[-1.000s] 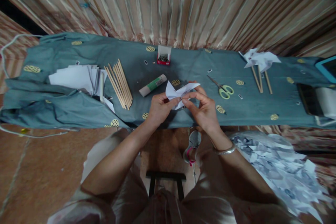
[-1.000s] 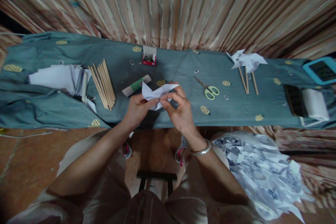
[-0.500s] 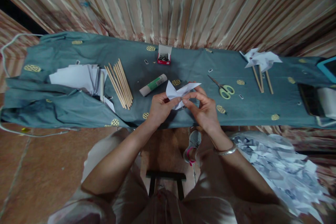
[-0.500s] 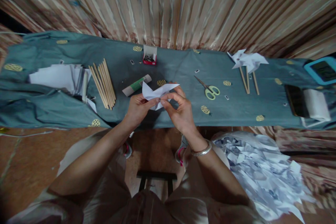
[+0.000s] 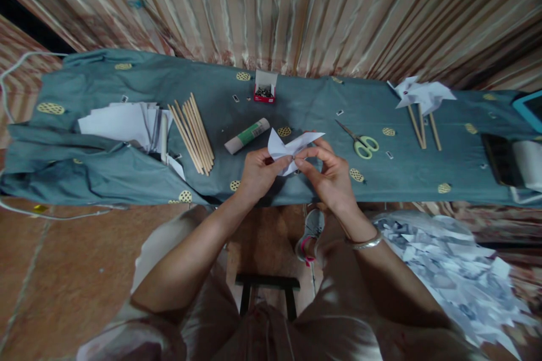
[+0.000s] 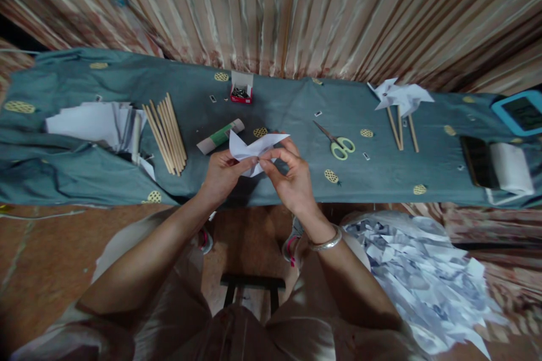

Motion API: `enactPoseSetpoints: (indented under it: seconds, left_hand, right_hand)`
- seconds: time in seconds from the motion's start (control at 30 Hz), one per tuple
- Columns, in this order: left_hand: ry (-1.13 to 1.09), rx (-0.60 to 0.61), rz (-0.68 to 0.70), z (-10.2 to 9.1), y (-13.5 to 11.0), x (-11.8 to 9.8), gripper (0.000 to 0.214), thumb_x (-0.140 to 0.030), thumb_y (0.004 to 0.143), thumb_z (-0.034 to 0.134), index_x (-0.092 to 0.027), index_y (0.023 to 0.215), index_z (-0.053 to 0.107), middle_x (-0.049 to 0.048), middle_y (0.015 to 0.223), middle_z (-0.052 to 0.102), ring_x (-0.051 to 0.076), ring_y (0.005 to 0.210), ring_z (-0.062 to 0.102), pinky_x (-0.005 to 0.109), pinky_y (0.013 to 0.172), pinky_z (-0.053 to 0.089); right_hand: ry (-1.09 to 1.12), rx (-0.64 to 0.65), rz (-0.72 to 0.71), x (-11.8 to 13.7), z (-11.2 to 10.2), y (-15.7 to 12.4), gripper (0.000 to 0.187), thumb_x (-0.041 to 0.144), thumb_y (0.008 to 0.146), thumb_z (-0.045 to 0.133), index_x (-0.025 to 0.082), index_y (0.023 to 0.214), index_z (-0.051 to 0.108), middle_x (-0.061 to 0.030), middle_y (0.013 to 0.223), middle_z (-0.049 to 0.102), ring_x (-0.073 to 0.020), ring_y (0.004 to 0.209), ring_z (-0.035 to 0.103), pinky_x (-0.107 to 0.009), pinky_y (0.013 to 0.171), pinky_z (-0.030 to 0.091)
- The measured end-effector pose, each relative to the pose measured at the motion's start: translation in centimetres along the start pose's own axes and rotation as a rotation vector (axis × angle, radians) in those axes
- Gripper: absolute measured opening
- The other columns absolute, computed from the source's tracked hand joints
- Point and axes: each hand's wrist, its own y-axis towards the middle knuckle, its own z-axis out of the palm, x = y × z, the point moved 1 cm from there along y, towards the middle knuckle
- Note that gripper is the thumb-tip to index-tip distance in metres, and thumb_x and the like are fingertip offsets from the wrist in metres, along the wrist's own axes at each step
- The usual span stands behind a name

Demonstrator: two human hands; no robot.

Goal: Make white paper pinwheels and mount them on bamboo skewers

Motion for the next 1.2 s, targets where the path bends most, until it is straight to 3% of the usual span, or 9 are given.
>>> enactPoseSetpoints:
  seconds: [0.3,0.57,0.77,1.03,1.13,1.2]
  left_hand:
    - [-0.025,0.000,-0.001,0.0,-0.1,0.0,0.027,-0.037,0.058,0.083,-0.014,0.068,0.073,-0.0009,0.065,0.069,0.011,0.058,0.057,0.022,0.057,0.045]
    - [-0.055,-0.002,-0.066,0.3,-0.2,-0.6,0.037,-0.043,0.049,0.087,-0.014,0.067,0.073,-0.0001,0.064,0.069,0.012,0.057,0.057,0.024,0.058,0.047]
    - [-0.050,0.030,-0.084,0.3,-0.4,-0.6,0.045,-0.048,0.048,0.088,-0.013,0.072,0.074,0.0013,0.067,0.070,0.012,0.058,0.058,0.024,0.057,0.046]
    - [-0.049,0.042,-0.074,0.1,-0.1,-0.4,0.043,-0.047,0.050,0.088,-0.014,0.073,0.074,0.0018,0.069,0.071,0.013,0.060,0.060,0.025,0.059,0.048]
    - [-0.026,0.044,-0.086,0.0,-0.2,-0.5,0.042,-0.047,0.052,0.087,-0.014,0.073,0.075,0.0030,0.070,0.072,0.014,0.061,0.061,0.025,0.058,0.048]
    - [-0.017,0.042,-0.095,0.0,-0.2,-0.5,0.041,-0.047,0.052,0.087,-0.014,0.073,0.075,0.0031,0.070,0.072,0.014,0.061,0.061,0.025,0.057,0.047]
  right_hand:
    - [0.041,0.031,0.008,-0.1,-0.1,0.2,0.005,0.029,0.077,0.071,0.024,0.076,0.069,-0.0035,0.112,0.064,-0.0236,0.120,0.054,-0.044,0.110,0.033]
    - [0.107,-0.012,0.065,-0.6,-0.1,0.1,0.007,0.026,0.073,0.073,0.023,0.078,0.069,-0.0031,0.103,0.065,-0.0226,0.113,0.056,-0.043,0.106,0.038]
    - [0.229,-0.026,0.079,-0.7,0.3,0.2,0.019,0.027,0.070,0.075,0.024,0.086,0.066,-0.0023,0.108,0.065,-0.0184,0.103,0.061,-0.037,0.100,0.045]
    - [0.299,-0.097,0.160,-1.4,0.4,0.2,0.046,0.033,0.060,0.084,0.024,0.099,0.061,-0.0059,0.125,0.062,-0.0210,0.114,0.061,-0.039,0.106,0.044]
    - [0.353,-0.062,0.188,-1.4,0.3,0.4,0.059,0.035,0.059,0.086,0.025,0.110,0.058,-0.0066,0.122,0.065,-0.0214,0.111,0.062,-0.040,0.101,0.048]
    - [0.393,0.001,0.222,-1.2,0.3,0.4,0.054,0.038,0.061,0.085,0.025,0.107,0.061,-0.0056,0.114,0.069,-0.0208,0.104,0.066,-0.039,0.096,0.052]
